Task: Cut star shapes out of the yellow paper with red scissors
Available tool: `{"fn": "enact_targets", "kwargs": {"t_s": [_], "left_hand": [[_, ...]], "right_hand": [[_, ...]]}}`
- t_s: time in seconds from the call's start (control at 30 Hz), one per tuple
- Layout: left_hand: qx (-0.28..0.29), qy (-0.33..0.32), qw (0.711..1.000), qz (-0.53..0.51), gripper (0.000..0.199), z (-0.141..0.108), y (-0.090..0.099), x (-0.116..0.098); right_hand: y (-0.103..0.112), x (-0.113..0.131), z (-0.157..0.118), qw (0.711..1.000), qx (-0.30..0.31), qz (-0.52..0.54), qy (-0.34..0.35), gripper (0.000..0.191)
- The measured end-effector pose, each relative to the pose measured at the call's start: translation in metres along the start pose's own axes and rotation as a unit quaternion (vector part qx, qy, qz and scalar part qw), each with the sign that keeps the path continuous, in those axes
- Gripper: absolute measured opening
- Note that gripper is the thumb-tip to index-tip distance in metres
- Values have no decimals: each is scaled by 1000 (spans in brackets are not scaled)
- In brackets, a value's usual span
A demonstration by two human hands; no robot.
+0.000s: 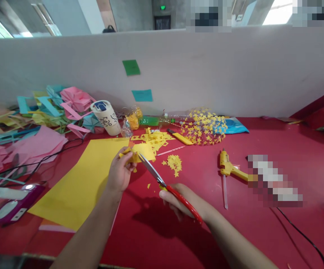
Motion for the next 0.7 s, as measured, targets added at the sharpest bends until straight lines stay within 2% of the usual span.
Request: {"fn": "enact_targets", "kwargs": {"t_s": [0.23,0.5,0.7], "left_hand": [[16,-42,995,88,23,-2,2,3],[29,-81,991,103,17,0,3,2],[53,-104,986,119,12,-3,-2,2]], "right_hand": [[-5,-6,4,998,29,53,-9,50],[-6,5,-6,996,58,65,11,53],[-5,1,-6,996,62,63,-12,50]]}}
Point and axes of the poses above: each hand's wrist, its own z-axis towards the middle knuckle, its own y-axis out of the back of the hand, x = y × z, the point moved 6 cm from there along z, towards the middle knuckle, and after that the axes turned 13 degrees about z, right-handed, at the moved point
